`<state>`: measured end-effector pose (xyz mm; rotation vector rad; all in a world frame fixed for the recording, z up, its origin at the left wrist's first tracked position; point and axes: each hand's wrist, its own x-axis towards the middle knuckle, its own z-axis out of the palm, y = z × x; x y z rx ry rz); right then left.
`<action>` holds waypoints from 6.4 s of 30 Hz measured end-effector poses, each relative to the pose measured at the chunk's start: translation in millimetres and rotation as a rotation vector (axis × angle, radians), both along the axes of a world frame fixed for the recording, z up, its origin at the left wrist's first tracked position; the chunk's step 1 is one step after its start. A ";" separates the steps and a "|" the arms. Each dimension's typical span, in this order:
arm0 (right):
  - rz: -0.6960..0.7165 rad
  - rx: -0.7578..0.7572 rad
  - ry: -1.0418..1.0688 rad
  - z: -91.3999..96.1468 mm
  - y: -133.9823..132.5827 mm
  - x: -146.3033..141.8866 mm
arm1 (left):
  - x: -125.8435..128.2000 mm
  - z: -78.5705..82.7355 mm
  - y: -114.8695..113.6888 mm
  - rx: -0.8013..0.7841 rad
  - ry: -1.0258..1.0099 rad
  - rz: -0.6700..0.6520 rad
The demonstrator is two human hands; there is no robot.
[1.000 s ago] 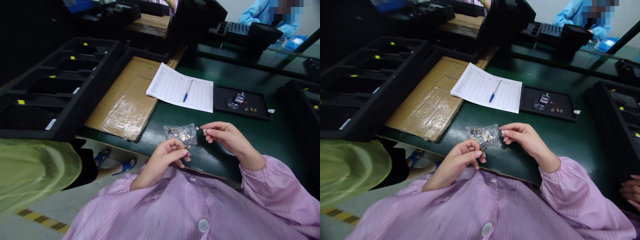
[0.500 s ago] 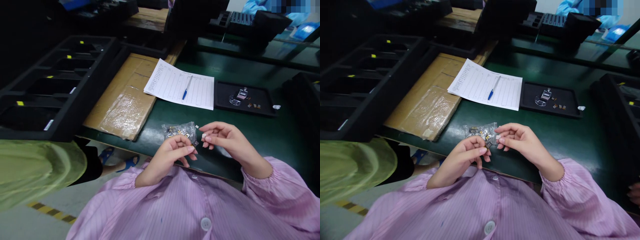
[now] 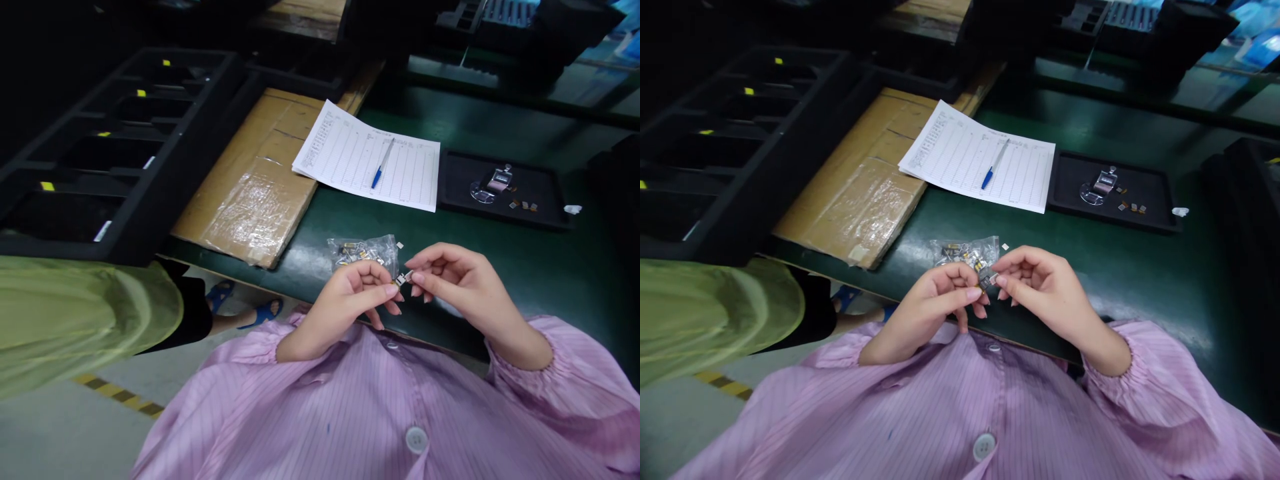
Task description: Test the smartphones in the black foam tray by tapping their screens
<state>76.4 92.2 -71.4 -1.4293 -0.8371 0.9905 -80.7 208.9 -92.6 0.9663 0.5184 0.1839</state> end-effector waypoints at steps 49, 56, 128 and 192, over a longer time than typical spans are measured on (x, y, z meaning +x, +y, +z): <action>-0.068 -0.070 0.221 -4.7 -3.3 -2.9 | 5.7 -2.1 -0.8 0.549 -0.060 0.109; -0.146 0.028 -0.035 -2.5 -2.9 -4.9 | 13.9 0.6 4.5 0.219 -0.011 0.148; -0.046 -0.077 0.011 -8.7 23.0 -28.0 | -8.7 -0.1 24.0 0.286 0.063 0.086; -0.095 -0.523 -1.029 -38.2 87.0 -9.1 | -23.2 -15.0 37.7 -0.152 0.102 0.103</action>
